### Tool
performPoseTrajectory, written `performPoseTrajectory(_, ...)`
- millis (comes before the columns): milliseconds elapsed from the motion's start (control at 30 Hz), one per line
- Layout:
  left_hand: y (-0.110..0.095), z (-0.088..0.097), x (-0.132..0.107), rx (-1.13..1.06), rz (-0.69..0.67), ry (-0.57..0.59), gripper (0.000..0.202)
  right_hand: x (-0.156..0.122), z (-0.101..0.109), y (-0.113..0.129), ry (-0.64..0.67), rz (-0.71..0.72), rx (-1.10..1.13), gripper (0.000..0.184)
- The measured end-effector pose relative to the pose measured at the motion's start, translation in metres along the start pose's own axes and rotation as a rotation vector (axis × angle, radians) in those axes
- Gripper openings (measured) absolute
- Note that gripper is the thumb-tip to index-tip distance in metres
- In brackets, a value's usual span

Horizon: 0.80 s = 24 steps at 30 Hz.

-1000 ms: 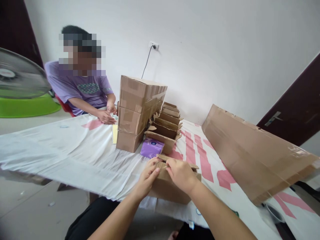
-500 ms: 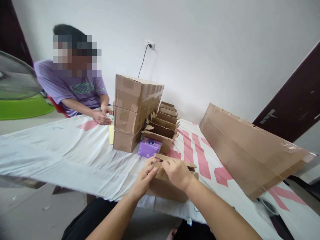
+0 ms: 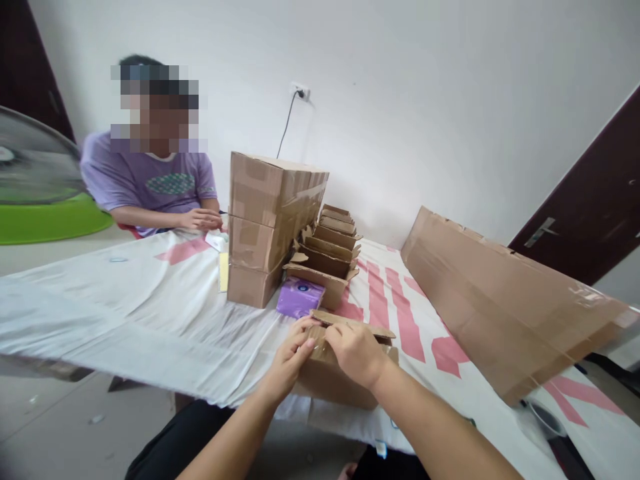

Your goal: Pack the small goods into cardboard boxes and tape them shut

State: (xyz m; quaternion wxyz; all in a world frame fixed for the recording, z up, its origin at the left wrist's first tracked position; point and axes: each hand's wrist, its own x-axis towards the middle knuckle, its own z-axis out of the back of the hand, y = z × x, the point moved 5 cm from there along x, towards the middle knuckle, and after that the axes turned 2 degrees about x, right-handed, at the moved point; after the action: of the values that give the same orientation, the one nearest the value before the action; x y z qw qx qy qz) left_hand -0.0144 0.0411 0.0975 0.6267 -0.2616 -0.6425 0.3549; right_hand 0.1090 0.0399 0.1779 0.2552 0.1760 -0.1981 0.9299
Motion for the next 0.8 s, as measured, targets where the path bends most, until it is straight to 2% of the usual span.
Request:
performPoseTrajectory(233,-0.002,-0.001,0.001,0.007,0.004,-0.007,0.035,-0.008,0.016,-0.001,-0.084,-0.051,0.071,0.021)
performPoseTrajectory(400,-0.003,-0.001,0.000,0.011,0.004,0.000,0.034,-0.002,0.010,0.011,0.065,0.059,-0.045,0.024)
performPoseTrajectory(600,-0.010,0.000,0.001,0.031,-0.023,0.039,0.038,0.013,0.006,0.019,0.160,0.217,-0.144,0.024)
performPoseTrajectory(700,-0.010,0.000,0.002,0.033,-0.018,0.040,0.039,0.015,0.007,0.014,0.186,0.222,-0.123,0.020)
performPoseTrajectory(800,-0.009,0.000,0.001,0.028,-0.012,0.047,0.037,0.015,0.010,0.002,0.169,0.123,-0.077,0.017)
